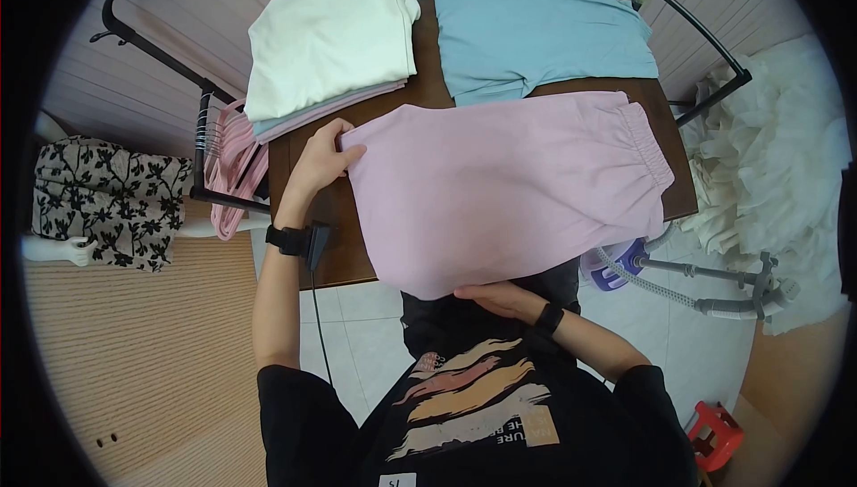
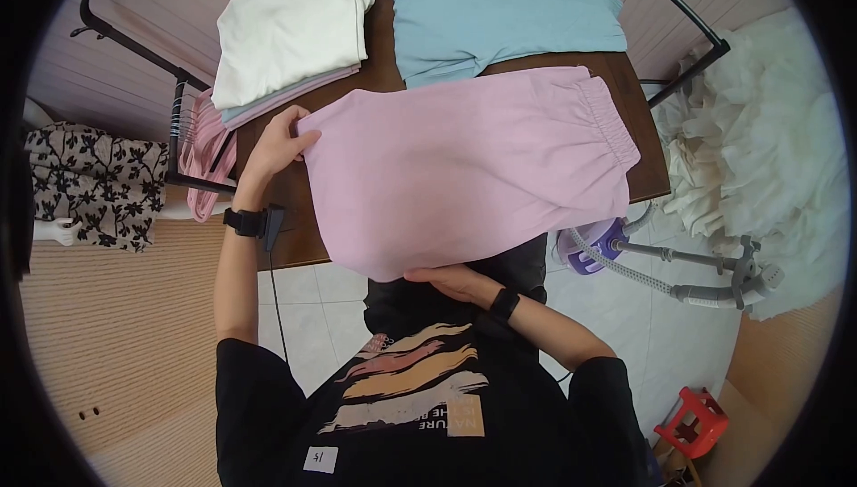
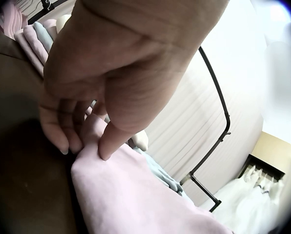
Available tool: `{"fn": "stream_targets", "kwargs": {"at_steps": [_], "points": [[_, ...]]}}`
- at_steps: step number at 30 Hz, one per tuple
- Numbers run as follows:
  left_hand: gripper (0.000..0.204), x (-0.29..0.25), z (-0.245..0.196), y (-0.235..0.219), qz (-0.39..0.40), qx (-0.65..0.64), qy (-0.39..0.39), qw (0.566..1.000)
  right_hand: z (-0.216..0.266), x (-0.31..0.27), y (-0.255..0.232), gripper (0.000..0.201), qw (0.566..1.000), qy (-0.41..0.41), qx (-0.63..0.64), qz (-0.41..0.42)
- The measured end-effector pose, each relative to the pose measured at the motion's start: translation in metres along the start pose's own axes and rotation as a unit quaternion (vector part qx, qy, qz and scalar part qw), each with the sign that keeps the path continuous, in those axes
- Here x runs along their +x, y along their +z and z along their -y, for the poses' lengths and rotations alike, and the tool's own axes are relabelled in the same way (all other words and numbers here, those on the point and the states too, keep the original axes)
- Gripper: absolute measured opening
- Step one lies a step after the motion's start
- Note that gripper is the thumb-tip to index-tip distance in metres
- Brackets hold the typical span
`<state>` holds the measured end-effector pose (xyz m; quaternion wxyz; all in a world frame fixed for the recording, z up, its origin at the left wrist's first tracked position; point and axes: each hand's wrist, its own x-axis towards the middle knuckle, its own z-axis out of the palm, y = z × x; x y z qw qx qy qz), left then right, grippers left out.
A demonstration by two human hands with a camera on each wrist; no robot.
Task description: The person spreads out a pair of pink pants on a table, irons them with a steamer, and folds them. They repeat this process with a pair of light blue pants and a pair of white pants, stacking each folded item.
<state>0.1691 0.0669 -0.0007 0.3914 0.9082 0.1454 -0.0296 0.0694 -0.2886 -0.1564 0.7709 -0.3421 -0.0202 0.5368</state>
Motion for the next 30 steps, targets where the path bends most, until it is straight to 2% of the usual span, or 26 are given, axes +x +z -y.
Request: {"fn": "stream_targets", "kwargs": {"at_steps": [2,3,5,6,8,9,11,12,13,14,15,16,17,18,20,21,23,24,25,26,28,29,30], "points": [[0.020,0.004,0.007,-0.005,0.062,0.001,-0.029,0.998,0.003,-0.002,0.000,0.053,0.999,0.022,-0.024,0.027],[0.020,0.004,0.010,-0.008,0.067,0.001,-0.025,0.997,0.004,-0.007,0.000,0.053,0.999,0.018,-0.022,0.022],[0.016,-0.006,0.008,-0.016,0.086,-0.053,0.042,0.994,0.025,-0.025,0.023,0.054,0.997,-0.018,-0.053,0.052],[0.013,-0.012,0.012,-0.020,0.087,-0.070,0.052,0.992,0.032,-0.032,0.026,0.054,0.997,-0.026,-0.050,0.044],[0.012,-0.038,-0.006,-0.033,0.074,-0.067,0.074,0.992,0.048,-0.050,0.026,0.059,0.975,-0.024,-0.202,0.084],[0.012,-0.053,-0.012,-0.042,0.065,-0.045,0.075,0.994,0.061,-0.063,0.030,0.059,0.977,-0.032,-0.198,0.074],[0.024,-0.094,-0.026,-0.051,0.011,-0.107,0.072,0.992,0.090,-0.091,0.044,0.062,0.957,-0.063,-0.276,0.069],[0.033,-0.118,-0.042,-0.058,-0.006,-0.140,0.058,0.988,0.101,-0.104,0.053,0.062,0.958,-0.066,-0.273,0.063],[0.041,-0.140,-0.046,-0.062,-0.042,-0.148,0.065,0.986,0.112,-0.117,0.063,0.065,0.989,-0.069,-0.131,0.022],[0.045,-0.160,-0.053,-0.064,-0.050,-0.165,0.089,0.981,0.123,-0.130,0.073,0.068,0.997,-0.068,0.013,-0.018],[0.036,-0.183,-0.044,-0.073,-0.035,-0.146,0.114,0.982,0.136,-0.145,0.085,0.068,0.997,-0.066,0.014,-0.022],[0.028,-0.206,-0.034,-0.081,-0.021,-0.128,0.139,0.982,0.150,-0.160,0.097,0.070,0.994,-0.075,0.029,-0.077],[0.021,-0.218,-0.041,-0.095,0.059,-0.104,0.158,0.980,0.158,-0.171,0.099,0.071,0.987,-0.082,0.042,-0.131],[0.021,-0.223,-0.049,-0.090,0.059,-0.108,0.155,0.980,0.156,-0.184,0.094,0.071,0.987,-0.078,0.041,-0.133],[0.014,-0.229,-0.082,-0.063,0.133,-0.218,0.196,0.947,0.146,-0.220,0.085,0.076,0.975,-0.094,0.007,-0.201],[0.014,-0.224,-0.090,-0.061,0.133,-0.222,0.192,0.947,0.139,-0.231,0.082,0.076,0.975,-0.090,0.007,-0.203],[0.022,-0.212,-0.101,-0.056,0.239,-0.138,0.336,0.901,0.121,-0.251,0.076,0.060,0.939,-0.158,-0.155,-0.262],[0.022,-0.212,-0.104,-0.052,0.245,-0.139,0.337,0.898,0.116,-0.262,0.073,0.054,0.908,-0.192,-0.232,-0.290],[0.024,-0.213,-0.107,-0.049,0.231,-0.132,0.331,0.905,0.141,-0.270,0.069,0.037,0.860,-0.209,-0.434,-0.170],[0.026,-0.212,-0.109,-0.048,0.216,-0.124,0.327,0.912,0.143,-0.274,0.076,0.037,0.860,-0.212,-0.430,-0.177],[0.028,-0.207,-0.107,-0.046,0.200,-0.136,0.351,0.904,0.139,-0.277,0.088,0.034,0.872,-0.311,-0.333,-0.177],[0.030,-0.205,-0.106,-0.046,0.175,-0.151,0.371,0.899,0.137,-0.288,0.082,0.042,0.835,-0.305,-0.423,-0.174],[0.030,-0.204,-0.107,-0.049,0.179,-0.148,0.377,0.897,0.133,-0.286,0.084,0.042,0.833,-0.310,-0.422,-0.179]]}}
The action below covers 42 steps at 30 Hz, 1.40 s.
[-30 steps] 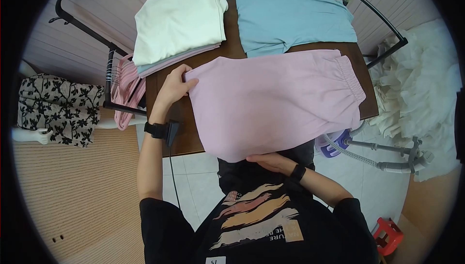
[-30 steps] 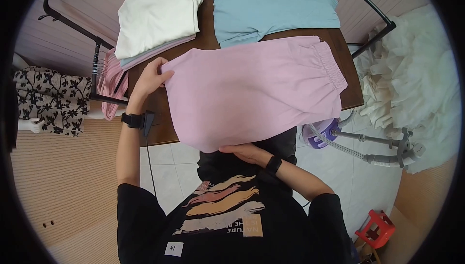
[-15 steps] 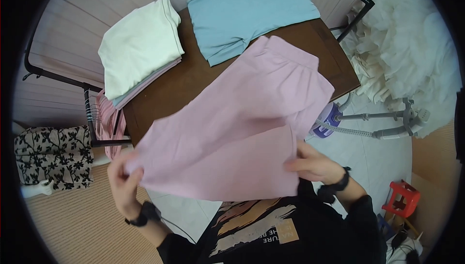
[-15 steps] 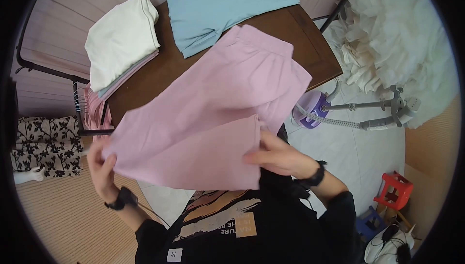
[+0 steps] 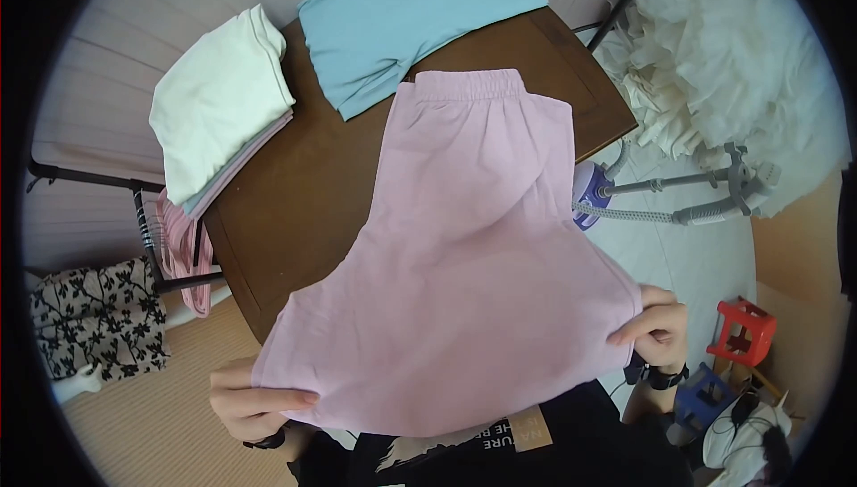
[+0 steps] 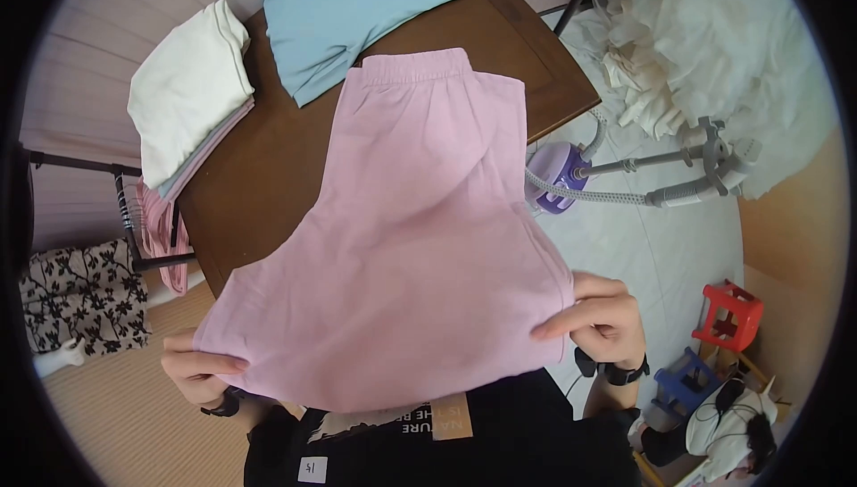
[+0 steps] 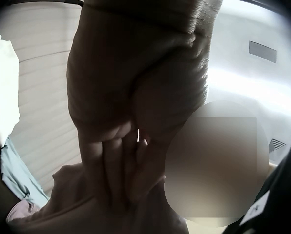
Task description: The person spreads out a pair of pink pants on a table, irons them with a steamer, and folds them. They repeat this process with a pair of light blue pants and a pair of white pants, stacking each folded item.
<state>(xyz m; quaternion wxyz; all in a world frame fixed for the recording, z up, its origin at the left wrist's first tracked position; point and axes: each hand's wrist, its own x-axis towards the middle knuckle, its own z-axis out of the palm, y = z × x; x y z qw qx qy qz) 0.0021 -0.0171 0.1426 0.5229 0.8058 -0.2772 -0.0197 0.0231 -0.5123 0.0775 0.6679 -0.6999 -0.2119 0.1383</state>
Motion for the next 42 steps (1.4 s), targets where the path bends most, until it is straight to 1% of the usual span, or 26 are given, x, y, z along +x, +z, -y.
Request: {"fn": "stream_targets", "kwargs": {"at_steps": [2,3,6,9,10,12,14,15,16,18,19,21,23,24,26,28,29,30,32,35,37,38,39,40,41,42], "points": [[0.029,0.001,-0.002,-0.004,-0.012,0.056,0.020,0.998,0.002,0.012,0.014,0.044,0.966,-0.105,-0.197,-0.132],[0.029,0.003,-0.001,0.000,-0.011,0.057,0.025,0.998,-0.001,0.019,0.013,0.032,0.939,-0.137,-0.283,-0.139],[0.026,0.011,-0.006,0.017,-0.097,0.039,-0.034,0.994,-0.010,0.016,0.007,0.023,0.902,-0.213,-0.345,-0.144],[0.022,0.022,-0.019,0.025,-0.130,0.129,-0.068,0.981,0.002,0.024,0.010,0.021,0.904,-0.286,-0.280,-0.148],[0.019,0.033,-0.017,0.028,-0.171,0.115,0.026,0.978,0.005,0.026,0.012,0.017,0.910,-0.315,-0.211,-0.167],[0.016,0.039,-0.011,0.027,-0.212,0.101,0.121,0.965,0.004,0.031,-0.012,0.018,0.926,-0.371,-0.068,-0.032],[0.011,0.035,-0.001,0.021,-0.102,0.027,0.179,0.978,0.019,0.028,-0.031,0.015,0.929,-0.360,-0.002,0.089],[0.010,0.037,0.000,0.015,-0.036,-0.002,0.172,0.984,0.019,0.030,-0.038,0.015,0.929,-0.358,-0.001,0.092],[0.010,0.041,0.000,0.017,-0.038,-0.003,0.170,0.985,0.017,0.035,-0.046,0.010,0.936,-0.325,0.051,0.125],[0.010,0.052,0.000,0.030,-0.057,-0.100,0.001,0.993,0.007,0.025,-0.056,0.005,0.938,-0.290,0.104,0.157],[0.008,0.066,0.004,0.042,-0.107,-0.040,-0.027,0.993,-0.008,0.006,-0.055,0.004,0.976,-0.194,-0.088,-0.050],[0.011,0.097,0.018,0.044,-0.106,0.063,-0.167,0.978,-0.022,0.014,-0.063,0.010,0.926,-0.048,-0.261,-0.269],[0.016,0.131,0.038,0.048,-0.123,0.068,-0.280,0.950,-0.033,0.063,-0.080,0.016,0.928,-0.004,-0.226,-0.297],[0.018,0.147,0.062,0.051,-0.158,0.058,-0.225,0.960,-0.040,0.084,-0.088,0.019,0.930,0.003,-0.205,-0.304],[0.022,0.182,0.097,0.056,-0.204,0.026,-0.245,0.948,-0.050,0.133,-0.096,0.036,0.929,0.050,-0.156,-0.331],[0.025,0.197,0.137,0.067,-0.294,0.087,-0.156,0.939,-0.078,0.174,-0.089,0.052,0.909,-0.085,-0.164,-0.373],[0.025,0.190,0.139,0.070,-0.292,0.087,-0.156,0.940,-0.084,0.172,-0.090,0.061,0.896,-0.106,-0.237,-0.360],[0.025,0.174,0.137,0.070,-0.298,0.107,-0.179,0.931,-0.094,0.162,-0.090,0.056,0.866,-0.122,-0.311,-0.373],[0.018,0.131,0.139,0.067,-0.274,0.132,-0.225,0.926,-0.126,0.122,-0.087,0.052,0.876,-0.095,-0.298,-0.366],[0.010,0.072,0.135,0.089,-0.234,-0.010,-0.346,0.909,-0.185,0.065,-0.067,0.047,0.896,-0.025,-0.240,-0.374],[0.017,0.051,0.125,0.105,-0.227,-0.170,-0.399,0.872,-0.202,0.054,-0.049,0.052,0.926,0.089,-0.095,-0.353],[0.021,0.045,0.121,0.112,-0.180,-0.204,-0.416,0.868,-0.210,0.054,-0.041,0.052,0.927,0.094,-0.088,-0.352],[0.023,0.044,0.115,0.118,-0.127,-0.235,-0.442,0.856,-0.218,0.056,-0.037,0.056,0.931,0.109,0.024,-0.348],[0.019,0.048,0.110,0.127,-0.101,-0.256,-0.478,0.834,-0.224,0.058,-0.036,0.059,0.924,0.120,0.132,-0.340],[0.021,0.052,0.108,0.136,-0.045,-0.210,-0.476,0.853,-0.228,0.057,-0.037,0.062,0.906,0.130,0.235,-0.326],[0.022,0.054,0.108,0.145,0.010,-0.166,-0.470,0.867,-0.232,0.052,-0.041,0.062,0.908,0.131,0.230,-0.325]]}}
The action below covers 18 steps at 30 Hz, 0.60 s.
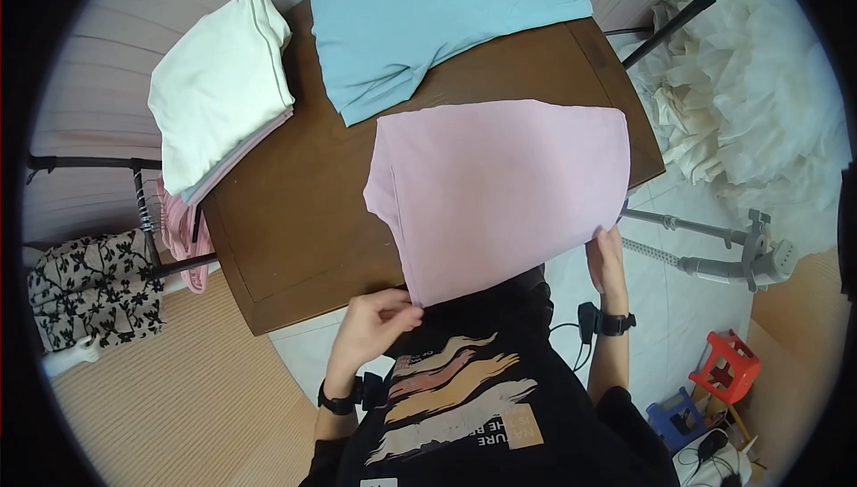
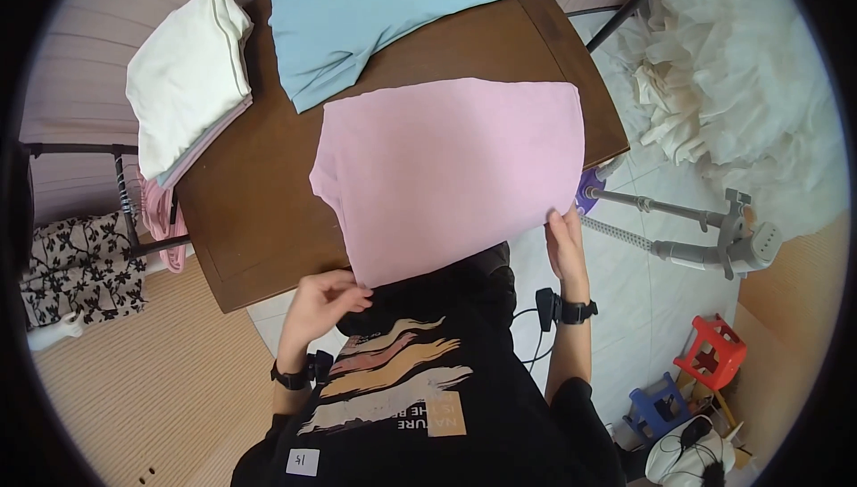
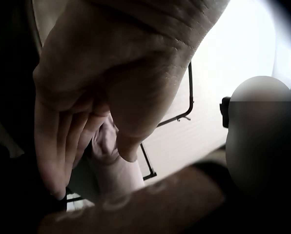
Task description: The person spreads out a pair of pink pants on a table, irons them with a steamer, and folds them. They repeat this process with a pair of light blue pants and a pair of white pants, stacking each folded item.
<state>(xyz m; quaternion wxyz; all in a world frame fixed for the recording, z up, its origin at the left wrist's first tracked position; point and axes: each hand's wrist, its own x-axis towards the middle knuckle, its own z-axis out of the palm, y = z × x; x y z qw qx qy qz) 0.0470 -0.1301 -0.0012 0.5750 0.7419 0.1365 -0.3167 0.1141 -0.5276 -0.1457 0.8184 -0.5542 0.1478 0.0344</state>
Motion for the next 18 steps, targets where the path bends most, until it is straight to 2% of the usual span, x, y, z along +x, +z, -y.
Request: {"fn": "stream_targets", "kwargs": {"at_steps": [2,4,5,6,8,10,11,12,13,14,16,17,18], "points": [[0.021,0.010,0.015,0.012,0.015,0.003,0.024,1.000,0.010,0.008,-0.007,0.056,0.991,0.056,-0.050,0.108],[0.022,0.017,0.016,0.022,0.027,0.011,0.050,0.998,0.022,0.003,-0.003,0.049,0.992,0.043,-0.063,0.104],[0.023,0.020,0.012,0.029,0.039,-0.129,0.046,0.990,0.033,-0.002,0.000,0.047,0.988,0.069,-0.045,0.131],[0.025,0.021,0.007,0.034,0.050,-0.268,0.041,0.961,0.044,-0.007,0.004,0.045,0.982,0.097,-0.027,0.158],[0.026,0.019,-0.013,0.036,0.039,-0.309,0.035,0.950,0.068,-0.020,0.018,0.046,0.986,0.079,-0.047,0.138],[0.027,0.016,-0.017,0.032,0.030,-0.350,0.033,0.936,0.096,-0.033,0.025,0.058,0.976,0.086,-0.092,0.178],[0.026,0.014,-0.013,0.024,0.005,-0.307,0.089,0.948,0.105,-0.038,0.029,0.058,0.975,0.080,-0.096,0.183],[0.026,0.010,-0.010,0.015,-0.024,-0.261,0.145,0.954,0.112,-0.042,0.036,0.066,0.982,0.009,-0.129,0.135],[0.017,0.000,-0.017,0.005,-0.048,-0.246,0.164,0.954,0.118,-0.046,0.046,0.074,0.982,-0.062,-0.156,0.089],[0.017,-0.011,-0.026,-0.006,-0.064,-0.243,0.174,0.952,0.127,-0.052,0.054,0.079,0.985,-0.088,-0.123,0.085],[0.009,-0.033,-0.044,-0.031,-0.042,-0.189,0.360,0.912,0.151,-0.052,0.092,0.084,0.983,-0.122,-0.078,0.109],[0.006,-0.041,-0.054,-0.033,-0.084,-0.238,0.382,0.889,0.166,-0.053,0.123,0.085,0.986,-0.119,-0.024,0.114],[0.006,-0.047,-0.059,-0.041,-0.105,-0.234,0.396,0.882,0.174,-0.052,0.149,0.086,0.986,-0.115,0.028,0.118]]}}
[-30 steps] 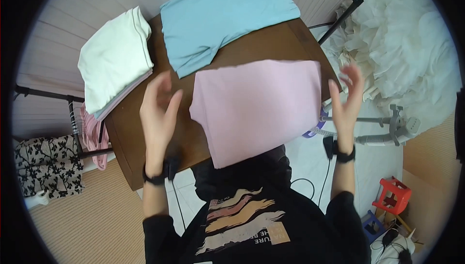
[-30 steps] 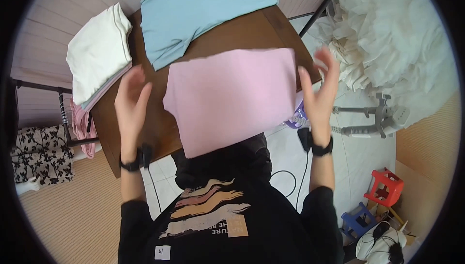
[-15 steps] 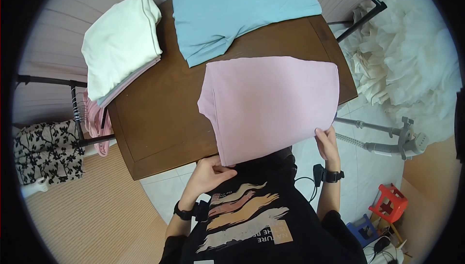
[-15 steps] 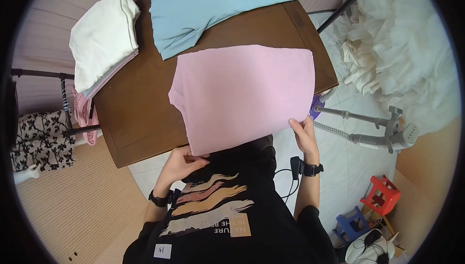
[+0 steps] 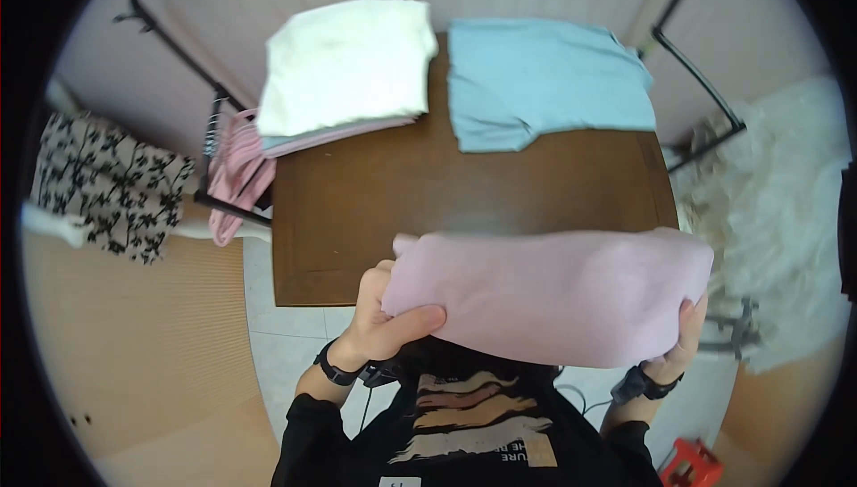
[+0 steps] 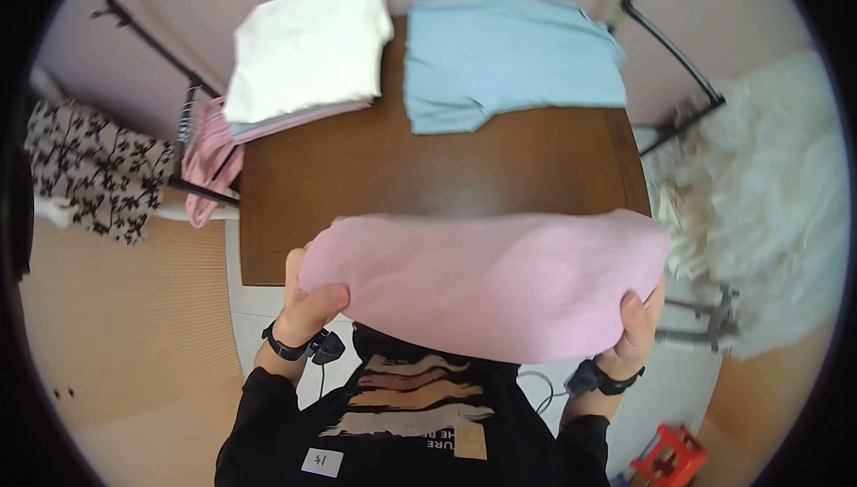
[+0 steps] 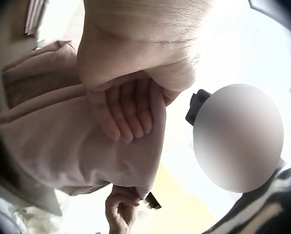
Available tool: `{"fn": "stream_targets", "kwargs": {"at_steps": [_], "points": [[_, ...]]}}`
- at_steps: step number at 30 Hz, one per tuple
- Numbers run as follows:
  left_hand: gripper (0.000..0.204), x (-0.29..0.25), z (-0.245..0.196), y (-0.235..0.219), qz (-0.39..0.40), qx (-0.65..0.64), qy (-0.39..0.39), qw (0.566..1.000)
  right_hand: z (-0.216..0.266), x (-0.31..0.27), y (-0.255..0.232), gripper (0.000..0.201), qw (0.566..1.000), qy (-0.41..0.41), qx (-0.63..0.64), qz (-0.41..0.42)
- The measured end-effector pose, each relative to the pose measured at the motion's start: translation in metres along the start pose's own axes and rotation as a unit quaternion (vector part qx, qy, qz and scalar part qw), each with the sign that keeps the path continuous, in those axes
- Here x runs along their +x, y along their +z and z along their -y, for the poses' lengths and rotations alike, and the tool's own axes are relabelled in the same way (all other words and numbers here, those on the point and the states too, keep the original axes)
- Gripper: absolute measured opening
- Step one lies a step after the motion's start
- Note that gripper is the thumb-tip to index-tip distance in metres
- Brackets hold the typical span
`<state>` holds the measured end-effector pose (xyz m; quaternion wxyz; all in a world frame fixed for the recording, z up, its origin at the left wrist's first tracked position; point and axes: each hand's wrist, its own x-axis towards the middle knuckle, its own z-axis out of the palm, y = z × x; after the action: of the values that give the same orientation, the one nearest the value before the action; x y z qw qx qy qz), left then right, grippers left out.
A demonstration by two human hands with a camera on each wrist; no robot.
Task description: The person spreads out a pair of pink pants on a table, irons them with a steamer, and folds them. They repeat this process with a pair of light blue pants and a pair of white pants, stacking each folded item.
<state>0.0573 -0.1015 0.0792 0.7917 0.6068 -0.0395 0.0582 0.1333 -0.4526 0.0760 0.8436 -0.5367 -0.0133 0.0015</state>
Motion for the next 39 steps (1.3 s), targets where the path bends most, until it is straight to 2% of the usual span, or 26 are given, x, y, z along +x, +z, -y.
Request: {"fn": "stream_targets", "kwargs": {"at_steps": [1,2,4,6,8,9,10,12,14,18,19,20,21,22,23,24,25,26,27,28,31,32,34,36,37,39], "points": [[0.006,0.003,-0.009,-0.005,-0.033,-0.011,0.032,0.999,0.000,0.013,0.017,0.073,0.999,-0.003,0.027,0.031],[0.010,0.008,-0.021,-0.011,-0.064,-0.016,0.041,0.997,0.003,0.027,0.036,0.073,0.998,-0.009,0.029,0.054],[0.022,0.019,-0.049,-0.019,-0.154,-0.057,0.048,0.985,0.012,0.054,0.079,0.056,0.995,0.083,0.009,0.050],[0.021,0.044,-0.067,-0.051,-0.179,-0.092,0.147,0.969,0.019,0.093,0.137,0.040,0.991,0.056,-0.010,0.120],[0.017,0.075,-0.099,-0.082,-0.204,-0.075,0.234,0.948,0.032,0.137,0.173,0.034,0.949,0.032,0.011,0.313],[0.038,0.090,-0.110,-0.120,-0.183,0.014,0.255,0.949,0.033,0.153,0.201,0.031,0.945,-0.045,-0.030,0.324],[0.036,0.108,-0.124,-0.135,-0.200,-0.003,0.311,0.929,0.034,0.165,0.231,0.028,0.933,-0.123,-0.069,0.331],[0.035,0.131,-0.151,-0.153,-0.202,0.027,0.334,0.920,0.016,0.192,0.278,0.027,0.915,-0.215,-0.051,0.337],[0.039,0.149,-0.149,-0.183,-0.249,0.050,0.299,0.920,-0.017,0.216,0.310,0.027,0.931,-0.196,-0.015,0.307],[0.031,0.151,-0.075,-0.249,-0.384,0.059,0.102,0.916,-0.124,0.236,0.312,0.044,0.939,-0.014,-0.118,0.323],[0.030,0.139,-0.060,-0.258,-0.376,0.084,0.049,0.922,-0.143,0.236,0.304,0.051,0.910,0.054,-0.167,0.375],[0.029,0.133,-0.029,-0.287,-0.404,0.171,-0.009,0.899,-0.160,0.236,0.295,0.059,0.872,0.124,-0.215,0.422],[0.029,0.124,-0.007,-0.313,-0.356,0.256,-0.081,0.895,-0.179,0.235,0.284,0.059,0.872,0.124,-0.214,0.423],[0.029,0.117,-0.002,-0.309,-0.357,0.256,-0.079,0.895,-0.195,0.235,0.275,0.065,0.851,-0.037,-0.326,0.411],[0.031,0.110,-0.001,-0.302,-0.391,0.404,-0.045,0.826,-0.197,0.236,0.276,0.072,0.797,-0.197,-0.425,0.382],[0.036,0.107,-0.001,-0.299,-0.413,0.540,-0.011,0.733,-0.197,0.242,0.279,0.072,0.796,-0.197,-0.426,0.382],[0.047,0.109,-0.006,-0.296,-0.409,0.573,0.072,0.706,-0.185,0.241,0.290,0.076,0.800,-0.272,-0.411,0.341],[0.047,0.117,-0.015,-0.290,-0.409,0.573,0.069,0.707,-0.179,0.242,0.301,0.080,0.798,-0.346,-0.394,0.297],[0.050,0.133,-0.027,-0.285,-0.372,0.599,0.156,0.691,-0.178,0.246,0.314,0.080,0.798,-0.345,-0.394,0.298],[0.054,0.152,-0.037,-0.280,-0.332,0.620,0.243,0.668,-0.178,0.251,0.331,0.079,0.769,-0.382,-0.404,0.314],[0.060,0.216,-0.045,-0.272,-0.264,0.650,0.254,0.665,-0.190,0.272,0.378,0.075,0.708,-0.446,-0.432,0.336],[0.061,0.239,-0.038,-0.278,-0.237,0.669,0.214,0.671,-0.201,0.281,0.391,0.072,0.678,-0.470,-0.449,0.344],[0.062,0.263,-0.035,-0.284,-0.212,0.689,0.176,0.671,-0.220,0.295,0.406,0.068,0.671,-0.471,-0.467,0.332],[0.062,0.277,-0.030,-0.288,-0.215,0.678,0.041,0.702,-0.230,0.308,0.411,0.066,0.620,-0.456,-0.548,0.328],[0.062,0.281,-0.023,-0.292,-0.214,0.676,0.040,0.704,-0.235,0.315,0.412,0.066,0.619,-0.454,-0.550,0.329],[0.063,0.286,-0.004,-0.303,-0.235,0.665,0.050,0.707,-0.249,0.327,0.414,0.066,0.661,-0.413,-0.502,0.375]]}}
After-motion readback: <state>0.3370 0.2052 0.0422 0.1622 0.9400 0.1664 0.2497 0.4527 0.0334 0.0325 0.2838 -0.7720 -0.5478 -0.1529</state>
